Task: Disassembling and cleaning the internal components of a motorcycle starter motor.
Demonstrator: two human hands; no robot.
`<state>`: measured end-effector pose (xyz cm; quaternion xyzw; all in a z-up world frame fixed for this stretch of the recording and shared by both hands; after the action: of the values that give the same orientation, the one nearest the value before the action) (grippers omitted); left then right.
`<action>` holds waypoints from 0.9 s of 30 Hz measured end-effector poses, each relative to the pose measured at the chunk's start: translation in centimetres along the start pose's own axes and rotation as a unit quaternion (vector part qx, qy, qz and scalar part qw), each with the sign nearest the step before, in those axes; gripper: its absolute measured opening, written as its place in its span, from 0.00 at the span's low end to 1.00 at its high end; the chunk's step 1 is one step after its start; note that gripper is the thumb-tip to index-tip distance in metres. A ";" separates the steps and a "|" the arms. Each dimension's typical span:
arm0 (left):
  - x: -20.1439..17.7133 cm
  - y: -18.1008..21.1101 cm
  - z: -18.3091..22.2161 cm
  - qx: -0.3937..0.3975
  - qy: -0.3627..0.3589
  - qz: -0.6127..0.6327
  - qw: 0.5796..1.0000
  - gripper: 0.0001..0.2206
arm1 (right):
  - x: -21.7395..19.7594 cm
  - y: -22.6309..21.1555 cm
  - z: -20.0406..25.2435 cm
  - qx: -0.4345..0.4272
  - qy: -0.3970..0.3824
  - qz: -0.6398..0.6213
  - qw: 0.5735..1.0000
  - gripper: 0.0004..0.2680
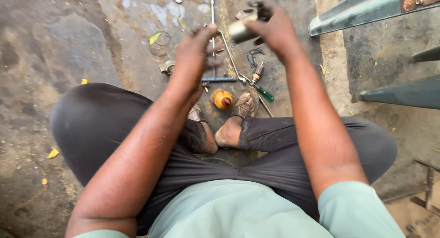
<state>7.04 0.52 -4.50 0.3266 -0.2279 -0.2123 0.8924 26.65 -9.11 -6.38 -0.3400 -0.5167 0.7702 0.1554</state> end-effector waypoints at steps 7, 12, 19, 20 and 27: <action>-4.7 3.5 -2.4 0.164 0.075 0.016 0.983 0.20 | -7.0 19.4 -1.7 0.238 0.065 0.337 0.909 0.31; -6.5 5.5 -2.8 0.182 0.111 0.105 0.971 0.16 | -10.1 30.3 -0.9 0.293 0.029 0.525 0.799 0.25; -7.3 7.6 -4.1 0.225 0.127 0.124 0.958 0.18 | -6.0 32.4 -3.0 0.272 -0.029 0.589 0.761 0.20; -7.3 7.8 -4.2 0.225 0.121 0.136 0.957 0.17 | -3.9 30.1 -4.6 0.115 0.018 0.603 0.789 0.16; -8.6 8.6 -5.6 0.250 0.149 0.151 0.945 0.14 | 19.2 9.6 -1.6 -0.152 -0.167 0.253 0.941 0.23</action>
<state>5.18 13.79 -4.79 0.5290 -0.1849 0.0393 0.8273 15.00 -0.62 -22.39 -0.3456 -0.5436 0.7419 -0.1863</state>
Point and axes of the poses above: each hand's wrist, its own z-axis away from the middle knuckle, its own x-axis out of the palm, y = z × x, the point moved 9 cm from there along -z, towards the middle knuckle, and after that the axes turned 9 degrees about y, right-handed, at the moved point
